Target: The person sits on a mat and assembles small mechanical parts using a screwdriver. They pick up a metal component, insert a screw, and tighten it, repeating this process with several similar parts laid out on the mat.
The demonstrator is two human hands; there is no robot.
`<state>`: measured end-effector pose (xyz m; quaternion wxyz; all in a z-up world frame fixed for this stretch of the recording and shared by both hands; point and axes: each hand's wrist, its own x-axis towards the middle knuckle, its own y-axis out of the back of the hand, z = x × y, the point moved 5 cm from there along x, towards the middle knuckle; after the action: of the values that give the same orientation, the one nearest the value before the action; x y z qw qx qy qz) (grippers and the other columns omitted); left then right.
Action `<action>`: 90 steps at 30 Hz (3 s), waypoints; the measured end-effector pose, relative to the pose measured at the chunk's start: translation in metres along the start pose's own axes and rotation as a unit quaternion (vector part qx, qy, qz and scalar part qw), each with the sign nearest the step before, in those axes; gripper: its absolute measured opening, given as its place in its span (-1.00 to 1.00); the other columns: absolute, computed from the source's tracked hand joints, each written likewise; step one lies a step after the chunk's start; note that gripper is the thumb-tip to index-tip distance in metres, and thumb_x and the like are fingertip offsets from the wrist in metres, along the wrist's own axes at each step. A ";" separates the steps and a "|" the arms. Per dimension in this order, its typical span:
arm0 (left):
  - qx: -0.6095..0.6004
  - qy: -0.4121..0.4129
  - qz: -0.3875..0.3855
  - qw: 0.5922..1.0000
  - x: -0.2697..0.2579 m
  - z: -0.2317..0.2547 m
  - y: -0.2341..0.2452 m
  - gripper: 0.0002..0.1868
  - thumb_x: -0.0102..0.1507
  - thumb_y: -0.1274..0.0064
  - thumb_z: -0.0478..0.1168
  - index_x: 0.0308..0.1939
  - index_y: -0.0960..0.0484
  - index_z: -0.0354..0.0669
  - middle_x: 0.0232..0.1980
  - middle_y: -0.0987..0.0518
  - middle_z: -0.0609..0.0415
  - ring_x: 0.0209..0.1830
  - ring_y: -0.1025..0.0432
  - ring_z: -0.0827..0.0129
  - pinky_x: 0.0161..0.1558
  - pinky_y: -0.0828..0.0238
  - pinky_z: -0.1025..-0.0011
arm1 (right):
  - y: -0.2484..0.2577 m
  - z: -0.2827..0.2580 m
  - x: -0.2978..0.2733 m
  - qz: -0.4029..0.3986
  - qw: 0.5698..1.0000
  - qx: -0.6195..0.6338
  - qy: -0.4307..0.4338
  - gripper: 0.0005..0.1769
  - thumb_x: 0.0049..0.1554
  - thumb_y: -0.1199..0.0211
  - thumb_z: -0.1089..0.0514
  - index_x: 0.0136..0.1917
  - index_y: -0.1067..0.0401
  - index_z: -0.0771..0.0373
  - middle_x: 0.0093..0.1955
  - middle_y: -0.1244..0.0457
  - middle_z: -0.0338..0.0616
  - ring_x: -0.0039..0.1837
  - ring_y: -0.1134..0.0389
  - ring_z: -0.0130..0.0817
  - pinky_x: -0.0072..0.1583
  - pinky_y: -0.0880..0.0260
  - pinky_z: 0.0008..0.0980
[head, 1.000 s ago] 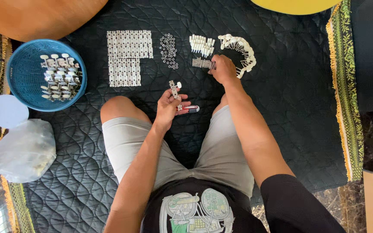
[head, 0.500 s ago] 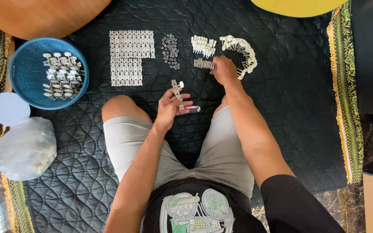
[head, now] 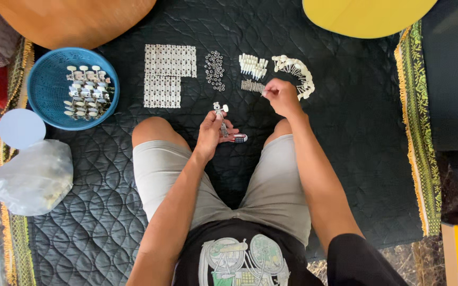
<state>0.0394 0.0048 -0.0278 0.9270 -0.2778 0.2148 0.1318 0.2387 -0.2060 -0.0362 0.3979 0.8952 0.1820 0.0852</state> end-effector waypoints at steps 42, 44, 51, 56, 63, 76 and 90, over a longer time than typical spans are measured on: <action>0.052 -0.139 -0.067 0.987 -0.011 0.004 -0.005 -0.79 0.45 0.23 -0.29 0.10 -0.32 -0.36 -0.35 -0.63 -0.21 -0.66 -0.47 0.30 -0.59 -0.35 0.48 | -0.071 -0.154 -0.099 -0.137 0.740 0.632 -0.186 -0.77 0.16 -0.29 0.31 0.11 -0.52 0.23 -0.11 -0.42 -0.04 -0.48 -0.19 -0.51 -0.38 -0.27 -0.53; 0.059 -0.137 -0.069 0.986 -0.008 0.004 -0.004 -0.77 0.45 0.24 -0.29 0.12 -0.32 -0.38 -0.35 -0.63 -0.21 -0.66 -0.47 0.30 -0.60 -0.35 0.48 | -0.067 -0.160 -0.099 -0.142 0.738 0.633 -0.185 -0.78 0.17 -0.28 0.30 0.11 -0.51 0.23 -0.18 -0.39 -0.05 -0.49 -0.18 -0.49 -0.38 -0.27 -0.52; 0.060 -0.124 -0.071 0.988 -0.017 0.012 -0.009 -0.67 0.43 0.23 -0.30 0.22 -0.39 -0.44 -0.36 -0.64 -0.22 -0.68 -0.46 0.31 -0.65 -0.26 0.52 | -0.080 -0.142 -0.096 -0.154 0.737 0.634 -0.177 -0.82 0.19 -0.28 0.28 0.10 -0.51 0.22 -0.30 -0.34 -0.08 -0.51 -0.17 -0.44 -0.38 -0.29 -0.46; 0.046 -0.099 -0.067 0.992 -0.007 0.000 -0.005 -0.63 0.42 0.21 -0.29 0.25 -0.40 -0.48 -0.32 -0.66 -0.21 -0.61 -0.50 0.34 -0.62 -0.34 0.54 | -0.077 -0.148 -0.096 -0.156 0.733 0.637 -0.182 -0.80 0.18 -0.29 0.29 0.10 -0.51 0.26 -0.35 -0.29 -0.09 -0.51 -0.18 -0.41 -0.41 -0.36 -0.33; 0.034 -0.096 -0.078 0.992 -0.006 0.001 -0.005 -0.62 0.42 0.24 -0.33 0.29 -0.36 -0.48 -0.35 -0.59 -0.20 -0.66 -0.42 0.32 -0.67 -0.31 0.49 | -0.085 -0.128 -0.088 -0.127 0.758 0.614 -0.181 -0.79 0.18 -0.29 0.33 0.11 -0.52 0.24 -0.32 -0.28 -0.09 -0.47 -0.24 -0.31 -0.39 -0.36 -0.35; 0.075 -0.092 0.017 0.993 0.022 -0.021 0.016 -0.58 0.37 0.35 -0.36 0.26 -0.36 -0.56 -0.47 -0.41 0.01 -0.68 -0.26 0.46 -0.68 -0.18 0.53 | -0.131 -0.029 0.028 0.057 0.998 0.021 0.010 -0.83 0.12 -0.33 0.08 0.00 -0.64 -0.07 -0.16 -0.45 -0.19 -0.03 -0.49 -0.11 0.01 -0.55 -0.15; 0.209 -0.137 0.031 0.968 0.014 -0.008 0.019 -0.52 0.34 0.33 -0.30 0.30 -0.39 -0.45 -0.36 -0.52 0.11 -0.40 -0.35 0.43 -0.34 -0.35 0.43 | -0.167 -0.010 0.070 -0.005 0.985 -0.158 -0.062 -0.84 0.17 -0.26 -0.10 0.01 -0.60 -0.33 -0.01 -0.40 -0.28 0.13 -0.44 -0.06 0.19 -0.51 -0.04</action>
<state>0.0422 0.0174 -0.0492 0.9804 -0.0507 0.1171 0.1500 0.2568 -0.0686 -0.1529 0.5453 0.8236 0.1457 0.0558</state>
